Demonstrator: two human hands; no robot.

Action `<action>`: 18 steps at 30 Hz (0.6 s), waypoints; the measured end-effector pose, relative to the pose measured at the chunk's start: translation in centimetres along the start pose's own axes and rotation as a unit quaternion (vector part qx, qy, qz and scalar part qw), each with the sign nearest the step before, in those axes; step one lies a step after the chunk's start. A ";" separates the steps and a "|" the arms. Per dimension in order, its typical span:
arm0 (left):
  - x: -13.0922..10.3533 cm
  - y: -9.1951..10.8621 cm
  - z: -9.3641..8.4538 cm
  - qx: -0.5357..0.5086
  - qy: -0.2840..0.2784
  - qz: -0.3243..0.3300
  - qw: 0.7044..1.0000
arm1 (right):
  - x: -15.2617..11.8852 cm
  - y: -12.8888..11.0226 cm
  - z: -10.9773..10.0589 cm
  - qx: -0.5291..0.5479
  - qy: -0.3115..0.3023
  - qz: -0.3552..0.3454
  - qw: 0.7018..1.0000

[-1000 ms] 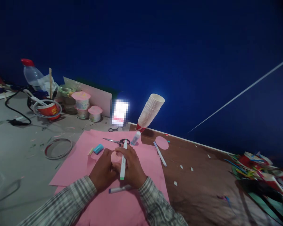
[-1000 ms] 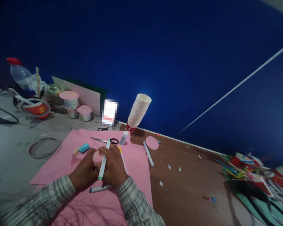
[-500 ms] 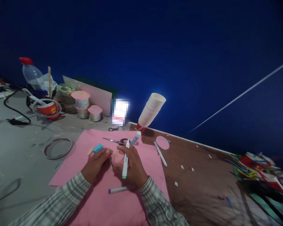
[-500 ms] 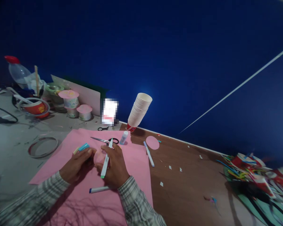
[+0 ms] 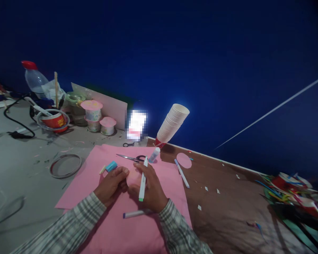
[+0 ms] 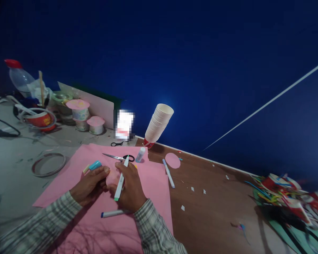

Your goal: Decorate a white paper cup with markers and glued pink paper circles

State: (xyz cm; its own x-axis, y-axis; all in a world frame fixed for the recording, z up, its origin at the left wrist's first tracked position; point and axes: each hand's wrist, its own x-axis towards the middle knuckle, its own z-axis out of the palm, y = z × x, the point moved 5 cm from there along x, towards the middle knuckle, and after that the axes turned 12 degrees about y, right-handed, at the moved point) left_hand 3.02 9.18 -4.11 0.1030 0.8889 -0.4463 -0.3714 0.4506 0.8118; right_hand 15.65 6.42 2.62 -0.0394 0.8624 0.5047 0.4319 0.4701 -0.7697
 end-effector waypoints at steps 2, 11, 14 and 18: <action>-0.1 -0.1 0.2 0.004 -0.002 -0.004 1.000 | 0.1 0.2 -0.3 0.041 0.012 0.025 0.999; -0.2 -0.1 0.4 0.015 -0.012 -0.014 1.000 | -0.1 3.1 -2.5 0.124 0.089 0.279 0.948; -0.2 -0.1 0.3 0.015 -0.001 -0.011 1.000 | -0.5 2.9 -2.5 0.137 0.068 0.313 0.937; -0.3 -0.1 0.5 0.013 0.009 -0.011 1.000 | -0.8 2.8 -2.3 0.175 0.066 0.344 0.920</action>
State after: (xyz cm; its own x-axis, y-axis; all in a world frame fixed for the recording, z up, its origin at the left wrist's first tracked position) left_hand 3.48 8.87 -3.87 0.0948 0.8769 -0.4712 -0.3449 0.4730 0.8108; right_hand 19.02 6.59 0.94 0.2545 0.9592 -0.1231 -0.0042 -0.1262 -0.9920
